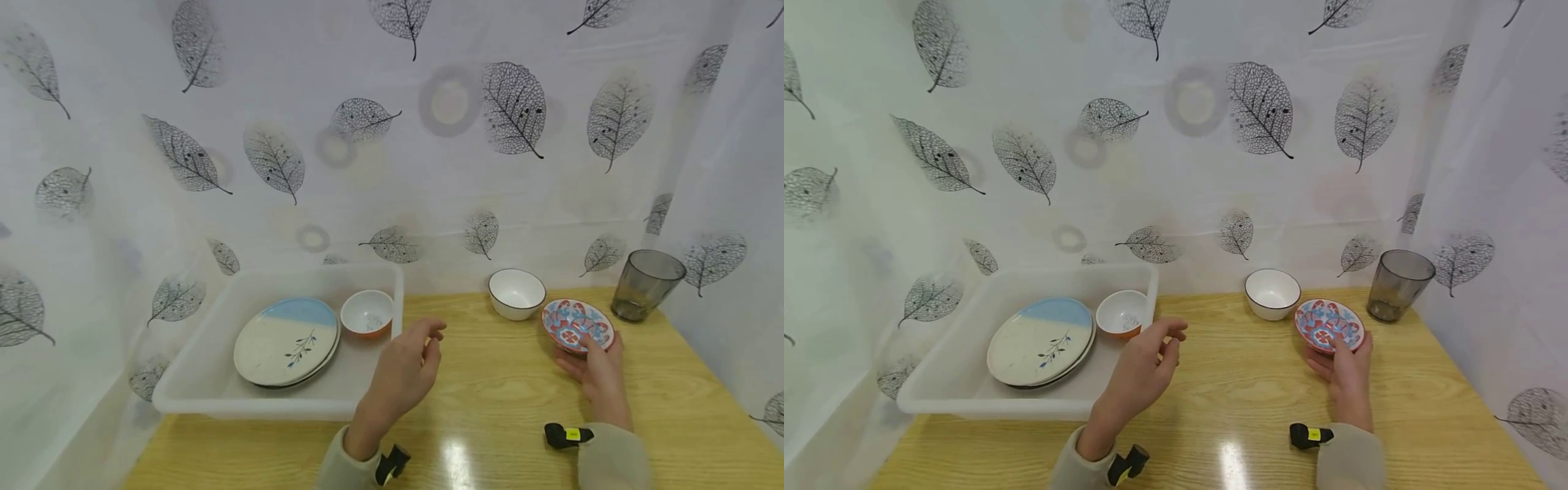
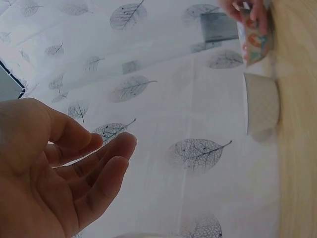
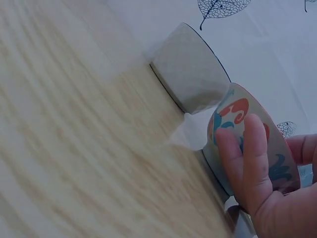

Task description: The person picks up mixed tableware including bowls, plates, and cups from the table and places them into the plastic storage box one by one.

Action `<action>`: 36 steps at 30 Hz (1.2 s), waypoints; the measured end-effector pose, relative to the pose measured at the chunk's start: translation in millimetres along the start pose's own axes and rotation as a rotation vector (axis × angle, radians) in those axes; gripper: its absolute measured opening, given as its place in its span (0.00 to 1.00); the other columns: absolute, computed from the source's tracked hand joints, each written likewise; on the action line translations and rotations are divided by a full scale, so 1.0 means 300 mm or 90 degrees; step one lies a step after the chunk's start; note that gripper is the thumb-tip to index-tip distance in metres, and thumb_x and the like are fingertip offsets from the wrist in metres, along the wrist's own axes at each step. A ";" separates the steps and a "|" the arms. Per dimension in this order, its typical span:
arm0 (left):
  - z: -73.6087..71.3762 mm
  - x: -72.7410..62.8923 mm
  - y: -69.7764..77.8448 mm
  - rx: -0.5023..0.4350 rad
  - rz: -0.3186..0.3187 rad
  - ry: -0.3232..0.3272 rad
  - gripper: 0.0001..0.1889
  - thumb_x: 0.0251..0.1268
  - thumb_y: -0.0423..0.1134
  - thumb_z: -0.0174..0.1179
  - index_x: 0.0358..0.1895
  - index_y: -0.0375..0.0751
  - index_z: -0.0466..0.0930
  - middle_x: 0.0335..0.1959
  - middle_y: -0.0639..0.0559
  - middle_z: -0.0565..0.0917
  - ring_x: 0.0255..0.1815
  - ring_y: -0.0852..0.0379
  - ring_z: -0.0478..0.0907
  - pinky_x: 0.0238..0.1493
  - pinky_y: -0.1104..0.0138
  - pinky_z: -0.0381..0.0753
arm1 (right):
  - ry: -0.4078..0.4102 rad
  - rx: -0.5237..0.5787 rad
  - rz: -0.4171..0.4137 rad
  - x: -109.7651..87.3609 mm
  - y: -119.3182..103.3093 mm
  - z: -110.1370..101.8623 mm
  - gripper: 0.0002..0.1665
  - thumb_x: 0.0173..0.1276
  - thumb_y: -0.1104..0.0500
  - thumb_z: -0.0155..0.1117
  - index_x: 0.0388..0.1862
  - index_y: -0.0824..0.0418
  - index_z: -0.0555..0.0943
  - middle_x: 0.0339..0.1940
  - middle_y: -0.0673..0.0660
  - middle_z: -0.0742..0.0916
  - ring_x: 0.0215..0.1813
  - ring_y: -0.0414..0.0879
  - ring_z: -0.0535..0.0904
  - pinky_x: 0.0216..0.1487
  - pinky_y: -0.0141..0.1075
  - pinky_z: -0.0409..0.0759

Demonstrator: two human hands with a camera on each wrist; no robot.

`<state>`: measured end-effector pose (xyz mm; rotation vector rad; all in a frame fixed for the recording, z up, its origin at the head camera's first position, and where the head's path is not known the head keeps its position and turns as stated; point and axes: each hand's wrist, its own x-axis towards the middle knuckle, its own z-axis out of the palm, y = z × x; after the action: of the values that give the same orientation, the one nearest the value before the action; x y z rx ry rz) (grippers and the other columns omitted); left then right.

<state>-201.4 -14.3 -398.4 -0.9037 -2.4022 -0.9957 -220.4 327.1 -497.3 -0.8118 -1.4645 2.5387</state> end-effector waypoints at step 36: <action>-0.004 0.003 0.001 0.004 -0.004 -0.020 0.13 0.69 0.29 0.54 0.53 0.39 0.79 0.42 0.48 0.85 0.25 0.64 0.73 0.26 0.75 0.72 | -0.059 -0.105 0.008 -0.042 -0.061 -0.017 0.41 0.77 0.64 0.33 0.82 0.45 0.33 0.29 0.46 0.83 0.24 0.43 0.83 0.26 0.33 0.83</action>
<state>-201.6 -14.6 -396.8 -0.9174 -2.4348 -0.9814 -210.4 336.4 -479.1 -0.7341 -1.7206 2.5227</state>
